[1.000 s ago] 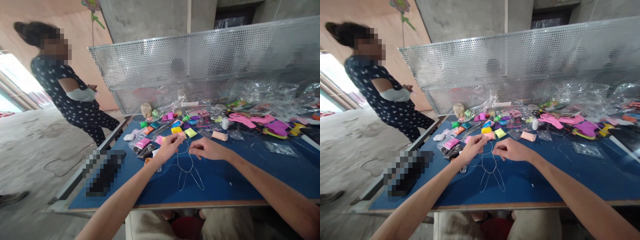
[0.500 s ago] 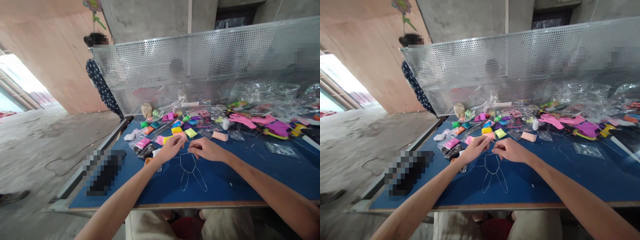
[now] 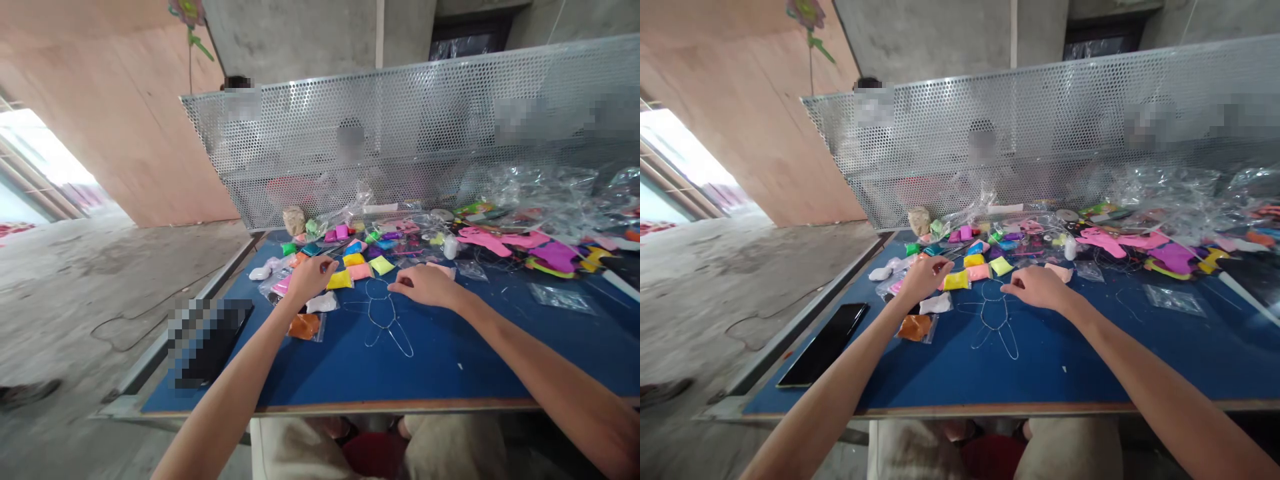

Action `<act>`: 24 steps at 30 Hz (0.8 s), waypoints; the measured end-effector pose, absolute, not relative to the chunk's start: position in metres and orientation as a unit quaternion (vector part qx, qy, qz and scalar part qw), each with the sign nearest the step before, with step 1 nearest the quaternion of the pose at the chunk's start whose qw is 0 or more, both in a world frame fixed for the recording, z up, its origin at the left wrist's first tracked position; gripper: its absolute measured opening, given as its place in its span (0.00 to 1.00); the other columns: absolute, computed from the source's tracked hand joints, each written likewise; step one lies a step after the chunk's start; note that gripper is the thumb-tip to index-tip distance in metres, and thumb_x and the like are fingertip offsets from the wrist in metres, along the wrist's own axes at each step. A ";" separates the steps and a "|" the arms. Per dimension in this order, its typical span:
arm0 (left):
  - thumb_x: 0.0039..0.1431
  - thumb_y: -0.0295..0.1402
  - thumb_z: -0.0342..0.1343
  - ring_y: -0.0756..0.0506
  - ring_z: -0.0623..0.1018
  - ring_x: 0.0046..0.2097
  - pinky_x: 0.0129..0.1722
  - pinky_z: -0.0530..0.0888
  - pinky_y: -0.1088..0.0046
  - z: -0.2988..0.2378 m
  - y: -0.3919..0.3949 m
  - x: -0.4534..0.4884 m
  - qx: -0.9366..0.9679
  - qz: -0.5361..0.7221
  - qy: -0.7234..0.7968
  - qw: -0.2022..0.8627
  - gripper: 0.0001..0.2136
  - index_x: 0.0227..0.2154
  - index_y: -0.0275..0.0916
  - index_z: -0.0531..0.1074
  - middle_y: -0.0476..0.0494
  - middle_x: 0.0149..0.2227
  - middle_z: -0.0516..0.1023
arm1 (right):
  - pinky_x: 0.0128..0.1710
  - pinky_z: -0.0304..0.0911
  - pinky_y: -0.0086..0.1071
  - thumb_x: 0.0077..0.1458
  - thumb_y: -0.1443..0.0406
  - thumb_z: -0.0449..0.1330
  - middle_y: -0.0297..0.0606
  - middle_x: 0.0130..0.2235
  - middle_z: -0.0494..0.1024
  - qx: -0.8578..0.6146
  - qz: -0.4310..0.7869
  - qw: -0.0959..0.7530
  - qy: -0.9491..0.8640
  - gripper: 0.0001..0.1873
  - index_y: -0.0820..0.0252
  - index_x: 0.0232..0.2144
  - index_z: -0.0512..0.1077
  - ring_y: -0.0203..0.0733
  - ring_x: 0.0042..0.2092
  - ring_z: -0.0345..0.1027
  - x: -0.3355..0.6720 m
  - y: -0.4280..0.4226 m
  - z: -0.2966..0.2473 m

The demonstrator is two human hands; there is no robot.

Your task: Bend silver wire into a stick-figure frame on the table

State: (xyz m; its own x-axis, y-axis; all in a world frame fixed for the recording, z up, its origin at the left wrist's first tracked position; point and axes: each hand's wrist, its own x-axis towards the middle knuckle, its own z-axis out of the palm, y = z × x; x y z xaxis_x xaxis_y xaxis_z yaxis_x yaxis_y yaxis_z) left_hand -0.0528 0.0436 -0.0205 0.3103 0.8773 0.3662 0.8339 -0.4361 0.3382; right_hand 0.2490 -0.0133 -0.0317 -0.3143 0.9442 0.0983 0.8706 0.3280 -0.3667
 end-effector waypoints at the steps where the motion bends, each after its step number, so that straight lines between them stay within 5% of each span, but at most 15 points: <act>1: 0.64 0.44 0.48 0.45 0.76 0.34 0.30 0.63 0.73 -0.022 0.046 -0.055 0.809 0.252 0.529 0.041 0.15 0.38 0.44 0.78 0.47 0.33 0.81 | 0.25 0.52 0.32 0.58 0.43 0.52 0.37 0.27 0.79 -0.581 0.084 0.154 -0.795 0.26 0.55 0.26 0.75 0.42 0.28 0.71 0.251 -0.012 -0.030; 10: 0.63 0.37 0.49 0.46 0.78 0.39 0.38 0.70 0.73 -0.030 0.060 -0.065 0.837 0.225 0.498 0.044 0.12 0.40 0.44 0.78 0.48 0.40 0.81 | 0.32 0.59 0.31 0.60 0.55 0.56 0.34 0.39 0.80 -0.543 0.053 0.208 -0.812 0.11 0.51 0.36 0.77 0.41 0.37 0.72 0.264 -0.001 -0.036; 20: 0.61 0.37 0.52 0.43 0.78 0.43 0.39 0.71 0.72 -0.037 0.083 -0.099 0.850 0.125 0.511 0.031 0.12 0.42 0.41 0.77 0.43 0.43 0.81 | 0.36 0.63 0.35 0.59 0.56 0.58 0.40 0.48 0.76 -0.540 0.066 0.221 -0.809 0.14 0.53 0.44 0.74 0.42 0.37 0.72 0.271 0.016 -0.061; 24: 0.60 0.36 0.51 0.44 0.79 0.41 0.38 0.71 0.73 -0.041 0.088 -0.102 0.855 0.114 0.503 0.053 0.11 0.41 0.42 0.77 0.45 0.41 0.81 | 0.39 0.63 0.36 0.57 0.57 0.60 0.39 0.44 0.77 -0.520 0.079 0.201 -0.826 0.10 0.54 0.39 0.75 0.45 0.41 0.72 0.273 0.021 -0.068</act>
State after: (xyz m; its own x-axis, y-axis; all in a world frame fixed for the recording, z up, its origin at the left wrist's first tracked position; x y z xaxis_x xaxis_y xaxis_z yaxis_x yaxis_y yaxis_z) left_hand -0.1023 0.0883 -0.0409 0.4685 0.8720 0.1417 0.8481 -0.4889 0.2044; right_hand 0.2733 0.0207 -0.0676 -0.3784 0.8914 0.2494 0.8277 0.4465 -0.3400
